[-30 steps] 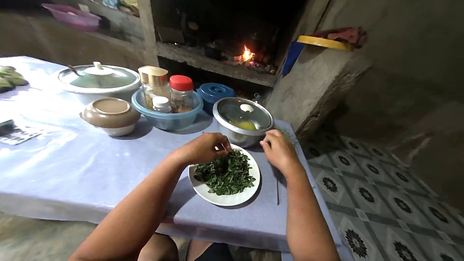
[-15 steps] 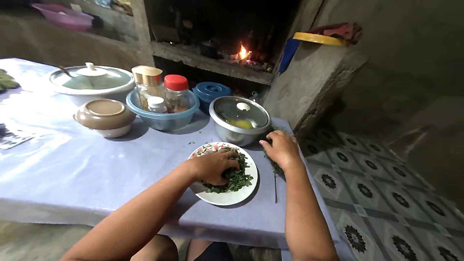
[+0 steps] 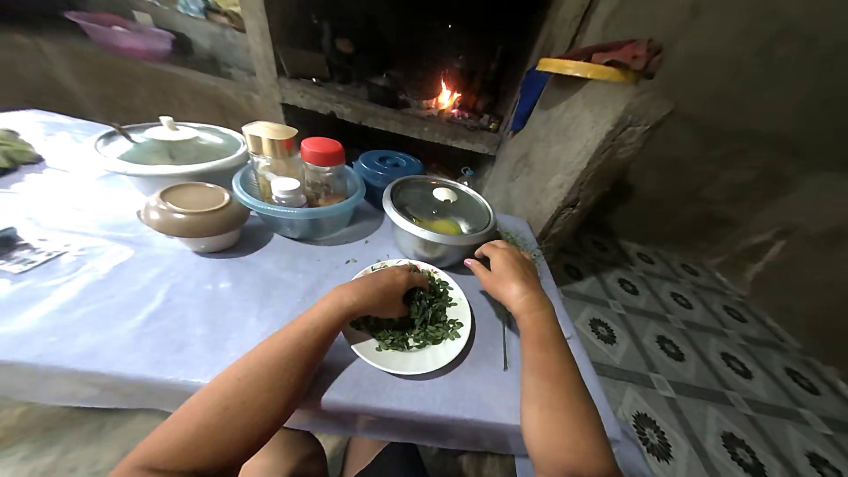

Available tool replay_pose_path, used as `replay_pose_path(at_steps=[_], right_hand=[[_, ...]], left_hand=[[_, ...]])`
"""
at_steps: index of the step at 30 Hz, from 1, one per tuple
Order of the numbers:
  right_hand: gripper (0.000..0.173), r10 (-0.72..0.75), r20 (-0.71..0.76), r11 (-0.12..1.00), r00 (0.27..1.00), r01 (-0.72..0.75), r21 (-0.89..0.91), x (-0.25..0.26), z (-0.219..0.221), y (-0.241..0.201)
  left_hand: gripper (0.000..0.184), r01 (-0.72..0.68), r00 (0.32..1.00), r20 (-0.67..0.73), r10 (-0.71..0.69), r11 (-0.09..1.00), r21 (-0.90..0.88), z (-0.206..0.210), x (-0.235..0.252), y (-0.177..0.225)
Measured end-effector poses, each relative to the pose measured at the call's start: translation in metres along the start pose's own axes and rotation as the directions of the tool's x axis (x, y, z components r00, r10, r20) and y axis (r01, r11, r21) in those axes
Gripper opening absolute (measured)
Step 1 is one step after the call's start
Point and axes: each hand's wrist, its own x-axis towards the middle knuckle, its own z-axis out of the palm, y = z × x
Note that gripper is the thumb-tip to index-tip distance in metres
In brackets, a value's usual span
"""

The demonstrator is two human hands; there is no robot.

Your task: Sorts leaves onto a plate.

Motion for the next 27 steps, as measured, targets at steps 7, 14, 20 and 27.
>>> replay_pose_path(at_steps=[7, 14, 20, 27], right_hand=[[0.036, -0.023, 0.021, 1.0, 1.0, 0.023, 0.011, -0.003, -0.001, -0.006], [0.036, -0.037, 0.027, 0.999, 0.999, 0.036, 0.02, -0.004, -0.001, -0.008], [0.036, -0.038, 0.046, 0.999, 0.998, 0.036, 0.033, -0.005, -0.003, -0.01], [0.034, -0.043, 0.075, 0.997, 0.996, 0.038, 0.072, -0.006, -0.004, -0.012]], left_hand=[[0.036, -0.076, 0.992, -0.11, 0.055, 0.976, -0.205, -0.014, -0.01, 0.002], [0.036, -0.06, 0.992, -0.126, 0.009, 0.912, -0.406, -0.017, -0.013, 0.001], [0.035, -0.041, 0.998, -0.066, -0.003, 0.752, -0.658, -0.019, -0.016, 0.003], [0.034, 0.048, 0.998, 0.06, -0.01, 0.737, -0.674, -0.014, -0.013, 0.001]])
